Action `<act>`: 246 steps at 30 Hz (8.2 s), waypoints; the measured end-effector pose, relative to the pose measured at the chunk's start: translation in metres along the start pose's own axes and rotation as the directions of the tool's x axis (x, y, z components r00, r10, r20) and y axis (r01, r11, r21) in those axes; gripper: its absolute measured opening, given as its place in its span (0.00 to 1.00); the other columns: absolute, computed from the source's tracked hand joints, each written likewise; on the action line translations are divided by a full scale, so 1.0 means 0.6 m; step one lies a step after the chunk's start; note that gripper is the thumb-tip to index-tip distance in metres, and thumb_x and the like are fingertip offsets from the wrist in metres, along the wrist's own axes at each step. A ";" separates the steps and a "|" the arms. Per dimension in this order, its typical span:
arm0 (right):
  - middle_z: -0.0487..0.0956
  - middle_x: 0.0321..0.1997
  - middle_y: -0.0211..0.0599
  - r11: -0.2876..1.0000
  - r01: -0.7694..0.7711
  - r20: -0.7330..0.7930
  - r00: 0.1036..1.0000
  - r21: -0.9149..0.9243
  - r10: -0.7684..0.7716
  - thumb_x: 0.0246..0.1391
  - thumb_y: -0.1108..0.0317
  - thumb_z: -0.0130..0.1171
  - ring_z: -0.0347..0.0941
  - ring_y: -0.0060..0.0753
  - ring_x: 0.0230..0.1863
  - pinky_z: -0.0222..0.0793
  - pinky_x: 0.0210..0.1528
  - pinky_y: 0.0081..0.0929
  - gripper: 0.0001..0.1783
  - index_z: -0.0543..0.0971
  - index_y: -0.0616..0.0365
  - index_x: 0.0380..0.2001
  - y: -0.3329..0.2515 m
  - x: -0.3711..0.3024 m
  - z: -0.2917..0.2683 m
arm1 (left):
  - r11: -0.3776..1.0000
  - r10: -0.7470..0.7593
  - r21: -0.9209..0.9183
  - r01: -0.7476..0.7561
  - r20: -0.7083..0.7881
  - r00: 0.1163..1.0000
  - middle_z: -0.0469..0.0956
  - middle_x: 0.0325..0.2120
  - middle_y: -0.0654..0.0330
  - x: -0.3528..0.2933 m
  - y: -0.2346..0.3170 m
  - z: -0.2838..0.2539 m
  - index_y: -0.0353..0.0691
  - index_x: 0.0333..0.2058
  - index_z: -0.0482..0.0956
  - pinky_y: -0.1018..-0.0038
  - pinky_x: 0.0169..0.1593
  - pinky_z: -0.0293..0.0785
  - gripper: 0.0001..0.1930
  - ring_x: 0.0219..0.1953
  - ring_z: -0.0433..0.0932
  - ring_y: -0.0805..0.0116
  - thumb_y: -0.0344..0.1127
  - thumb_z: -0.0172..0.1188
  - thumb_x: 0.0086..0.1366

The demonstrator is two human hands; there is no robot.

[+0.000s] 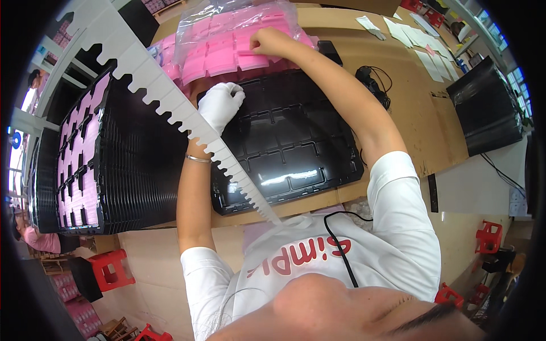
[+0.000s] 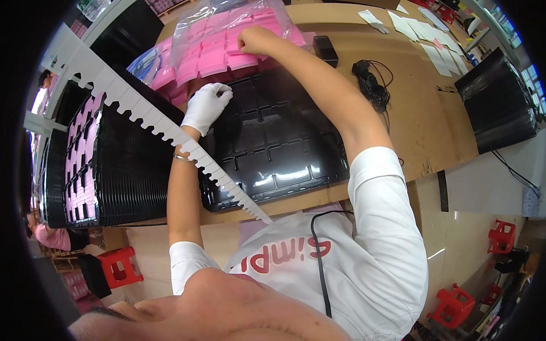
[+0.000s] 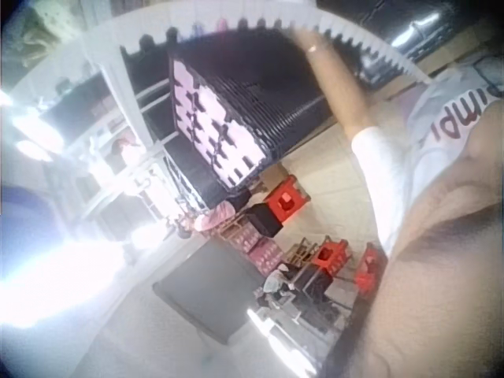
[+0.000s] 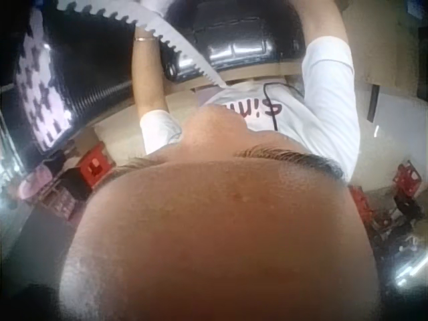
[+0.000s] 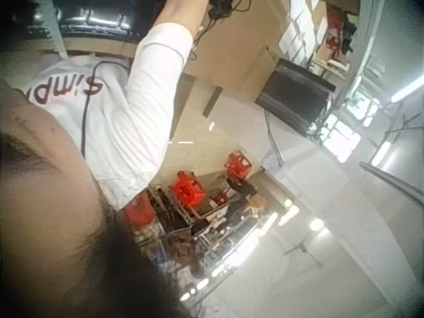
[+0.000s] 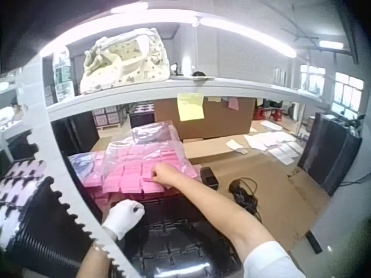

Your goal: The person assembles black plastic trays by applying a white adhesive strip to the edge of each tray and then placing a pink plastic insert into the tray. The person repeats this process for multiple trays, stacking the finished units to the side.

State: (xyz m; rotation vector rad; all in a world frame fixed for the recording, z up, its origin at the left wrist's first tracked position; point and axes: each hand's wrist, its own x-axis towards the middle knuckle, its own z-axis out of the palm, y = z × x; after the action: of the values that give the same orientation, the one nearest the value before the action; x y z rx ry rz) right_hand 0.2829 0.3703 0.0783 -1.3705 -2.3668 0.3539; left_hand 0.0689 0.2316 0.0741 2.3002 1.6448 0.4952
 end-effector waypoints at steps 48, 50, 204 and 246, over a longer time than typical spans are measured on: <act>0.75 0.30 0.30 0.269 -0.195 -0.046 0.725 0.943 0.687 0.44 0.55 0.69 0.68 0.23 0.31 0.68 0.32 0.24 0.18 0.78 0.58 0.30 -0.008 -0.221 0.056 | -0.199 -0.486 -0.977 -0.073 0.034 0.873 0.58 0.52 0.44 -0.032 -0.144 0.026 0.40 0.62 0.48 0.66 0.48 0.69 0.43 0.49 0.67 0.55 0.52 0.65 0.59; 0.77 0.30 0.27 0.268 -0.246 0.003 0.742 0.931 0.671 0.44 0.58 0.69 0.69 0.21 0.31 0.61 0.31 0.21 0.16 0.80 0.58 0.30 0.004 -0.209 0.060 | -0.147 -0.567 -0.989 0.002 0.086 0.819 0.66 0.38 0.56 -0.013 -0.142 0.015 0.41 0.52 0.65 0.78 0.32 0.64 0.30 0.33 0.67 0.69 0.50 0.67 0.58; 0.79 0.32 0.34 0.858 0.345 -0.462 0.875 0.381 -0.147 0.42 0.73 0.69 0.74 0.31 0.32 0.69 0.34 0.23 0.08 0.81 0.58 0.29 -0.362 -0.468 0.164 | 0.180 -0.618 -0.972 0.154 0.010 0.786 0.79 0.27 0.64 -0.355 0.007 0.018 0.35 0.40 0.79 0.87 0.26 0.65 0.11 0.24 0.72 0.84 0.37 0.62 0.65; 0.75 0.30 0.23 0.512 -0.348 0.265 0.936 0.785 0.231 0.55 0.70 0.62 0.67 0.14 0.29 0.62 0.33 0.15 0.09 0.79 0.61 0.39 -0.362 -0.436 0.152 | 0.157 -0.590 -0.963 0.218 0.086 0.803 0.79 0.28 0.62 -0.375 -0.013 0.017 0.32 0.41 0.79 0.86 0.26 0.67 0.11 0.22 0.73 0.82 0.34 0.61 0.65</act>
State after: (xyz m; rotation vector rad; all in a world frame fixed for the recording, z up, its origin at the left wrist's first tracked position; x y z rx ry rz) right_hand 0.1924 0.0333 0.0311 -1.2286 -1.5854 1.4834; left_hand -0.0002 0.0207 0.0353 0.7893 1.3351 1.3162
